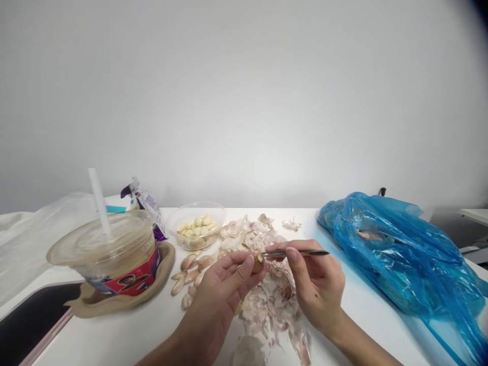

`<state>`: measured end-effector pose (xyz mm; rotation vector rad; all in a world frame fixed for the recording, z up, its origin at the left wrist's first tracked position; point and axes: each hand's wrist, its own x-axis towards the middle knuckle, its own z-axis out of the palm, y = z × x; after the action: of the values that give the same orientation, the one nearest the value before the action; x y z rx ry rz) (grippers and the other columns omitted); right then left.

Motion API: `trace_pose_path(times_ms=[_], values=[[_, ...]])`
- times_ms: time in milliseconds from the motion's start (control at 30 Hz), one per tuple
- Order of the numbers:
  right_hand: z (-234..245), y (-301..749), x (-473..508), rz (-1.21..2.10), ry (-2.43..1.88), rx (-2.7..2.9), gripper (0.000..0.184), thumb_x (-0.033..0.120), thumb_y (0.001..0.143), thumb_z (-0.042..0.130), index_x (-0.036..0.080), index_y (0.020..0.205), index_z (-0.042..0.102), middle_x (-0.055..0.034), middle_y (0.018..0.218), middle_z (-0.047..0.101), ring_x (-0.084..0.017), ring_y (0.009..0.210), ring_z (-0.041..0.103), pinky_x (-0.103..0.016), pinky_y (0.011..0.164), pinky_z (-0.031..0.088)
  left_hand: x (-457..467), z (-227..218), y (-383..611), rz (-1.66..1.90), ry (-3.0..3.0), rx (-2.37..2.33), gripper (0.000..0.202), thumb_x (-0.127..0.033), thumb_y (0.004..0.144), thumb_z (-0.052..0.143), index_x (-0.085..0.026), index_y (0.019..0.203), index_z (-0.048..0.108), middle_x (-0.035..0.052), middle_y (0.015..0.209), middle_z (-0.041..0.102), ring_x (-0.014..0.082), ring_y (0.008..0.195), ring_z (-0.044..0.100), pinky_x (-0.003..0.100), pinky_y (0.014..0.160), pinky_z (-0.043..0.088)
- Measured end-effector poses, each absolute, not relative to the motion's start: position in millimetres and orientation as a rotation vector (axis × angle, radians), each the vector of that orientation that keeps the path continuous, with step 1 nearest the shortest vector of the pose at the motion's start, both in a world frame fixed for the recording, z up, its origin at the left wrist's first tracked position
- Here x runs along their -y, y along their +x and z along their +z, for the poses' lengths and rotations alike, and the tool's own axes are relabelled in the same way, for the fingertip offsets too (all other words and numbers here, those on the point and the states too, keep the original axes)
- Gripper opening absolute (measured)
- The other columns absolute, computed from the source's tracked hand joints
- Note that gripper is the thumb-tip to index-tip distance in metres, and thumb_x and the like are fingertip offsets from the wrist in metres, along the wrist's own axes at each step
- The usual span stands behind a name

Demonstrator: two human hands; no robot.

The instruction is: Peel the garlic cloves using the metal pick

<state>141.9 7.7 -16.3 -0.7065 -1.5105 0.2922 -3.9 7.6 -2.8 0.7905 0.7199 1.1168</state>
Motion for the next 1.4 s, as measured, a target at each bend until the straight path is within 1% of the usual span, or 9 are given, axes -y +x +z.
trace_pose_path(times_ms=[267, 467, 567, 667, 733, 933, 1133, 1267, 1400], values=[[-12.2, 141.9, -6.2, 0.29, -0.686, 1.575, 0.017, 0.007, 0.082, 0.049, 0.017, 0.092, 0.059, -0.0069, 0.083, 0.066, -0.019, 0.077, 0.064, -0.032, 0.064, 0.054, -7.1, 0.0, -3.0, 1.154, 0.738, -0.734, 0.003, -0.015, 0.076, 0.058, -0.015, 0.078, 0.06, 0.0057, 0.088, 0.068, 0.0165, 0.09, 0.062, 0.025, 0.087, 0.047], [-10.0, 141.6, -8.0, 0.263, -0.695, 1.616, 0.017, 0.007, 0.082, 0.05, 0.017, 0.091, 0.059, -0.0058, 0.082, 0.066, -0.017, 0.075, 0.063, -0.03, 0.065, 0.053, -7.7, -2.4, -4.2, 1.153, 0.743, -0.698, 0.003, -0.014, 0.077, 0.057, -0.015, 0.079, 0.059, 0.0065, 0.092, 0.069, 0.0184, 0.099, 0.059, 0.027, 0.092, 0.044], [-9.6, 141.5, -8.8, 0.267, -0.693, 1.644, 0.016, 0.007, 0.082, 0.05, 0.017, 0.091, 0.059, -0.0048, 0.081, 0.066, -0.016, 0.075, 0.063, -0.029, 0.066, 0.052, -9.0, -4.6, -4.7, 1.153, 0.735, -0.712, 0.01, -0.016, 0.077, 0.057, -0.017, 0.087, 0.059, 0.0059, 0.097, 0.069, 0.0183, 0.103, 0.058, 0.026, 0.092, 0.043], [-9.4, 142.1, -8.8, 0.217, -0.679, 1.688, 0.017, 0.007, 0.081, 0.052, 0.017, 0.091, 0.059, -0.0041, 0.081, 0.066, -0.016, 0.076, 0.063, -0.029, 0.067, 0.051, -9.5, -6.1, -5.2, 1.137, 0.736, -0.734, 0.025, -0.018, 0.077, 0.058, -0.017, 0.102, 0.059, 0.0066, 0.101, 0.068, 0.0179, 0.103, 0.058, 0.025, 0.091, 0.043], [-8.8, 142.4, -8.5, 0.167, -0.654, 1.73, 0.018, 0.006, 0.08, 0.053, 0.018, 0.093, 0.058, -0.0037, 0.081, 0.066, -0.015, 0.074, 0.062, -0.029, 0.067, 0.051, -8.8, -6.9, -5.6, 1.128, 0.743, -0.729, 0.028, -0.019, 0.077, 0.058, -0.016, 0.105, 0.059, 0.0073, 0.102, 0.068, 0.0178, 0.102, 0.058, 0.024, 0.091, 0.042], [-6.8, 141.9, -8.9, 0.088, -0.574, 1.832, 0.021, 0.006, 0.081, 0.051, 0.019, 0.096, 0.056, -0.0039, 0.08, 0.066, -0.016, 0.074, 0.063, -0.029, 0.065, 0.051, -6.9, -9.2, -6.0, 1.116, 0.755, -0.733, 0.024, -0.018, 0.076, 0.059, -0.016, 0.1, 0.061, 0.0075, 0.099, 0.07, 0.0176, 0.1, 0.059, 0.024, 0.086, 0.045], [-10.1, 141.8, -8.7, 0.029, -0.564, 1.84, 0.023, 0.005, 0.079, 0.052, 0.02, 0.096, 0.057, -0.0031, 0.074, 0.066, -0.015, 0.064, 0.061, -0.028, 0.06, 0.05, -8.1, -9.3, -3.2, 1.121, 0.745, -0.765, 0.022, -0.018, 0.075, 0.06, -0.017, 0.097, 0.061, 0.0067, 0.094, 0.071, 0.015, 0.094, 0.062, 0.021, 0.082, 0.047], [-11.5, 141.6, -8.4, 0.042, -0.61, 1.798, 0.017, 0.006, 0.08, 0.052, 0.018, 0.089, 0.058, -0.0028, 0.072, 0.066, -0.015, 0.062, 0.062, -0.027, 0.059, 0.05, -5.8, -9.1, -1.9, 1.14, 0.759, -0.778, 0.022, -0.019, 0.074, 0.06, -0.017, 0.097, 0.061, 0.0062, 0.092, 0.071, 0.015, 0.093, 0.062, 0.021, 0.082, 0.046], [-13.9, 140.1, -9.4, 0.065, -0.664, 1.753, 0.014, 0.007, 0.081, 0.05, 0.018, 0.083, 0.058, -0.003, 0.071, 0.066, -0.014, 0.06, 0.062, -0.025, 0.053, 0.049, -5.1, -9.8, -1.0, 1.171, 0.799, -0.801, 0.022, -0.02, 0.074, 0.061, -0.017, 0.095, 0.061, 0.0056, 0.091, 0.071, 0.0161, 0.092, 0.062, 0.023, 0.084, 0.045]])
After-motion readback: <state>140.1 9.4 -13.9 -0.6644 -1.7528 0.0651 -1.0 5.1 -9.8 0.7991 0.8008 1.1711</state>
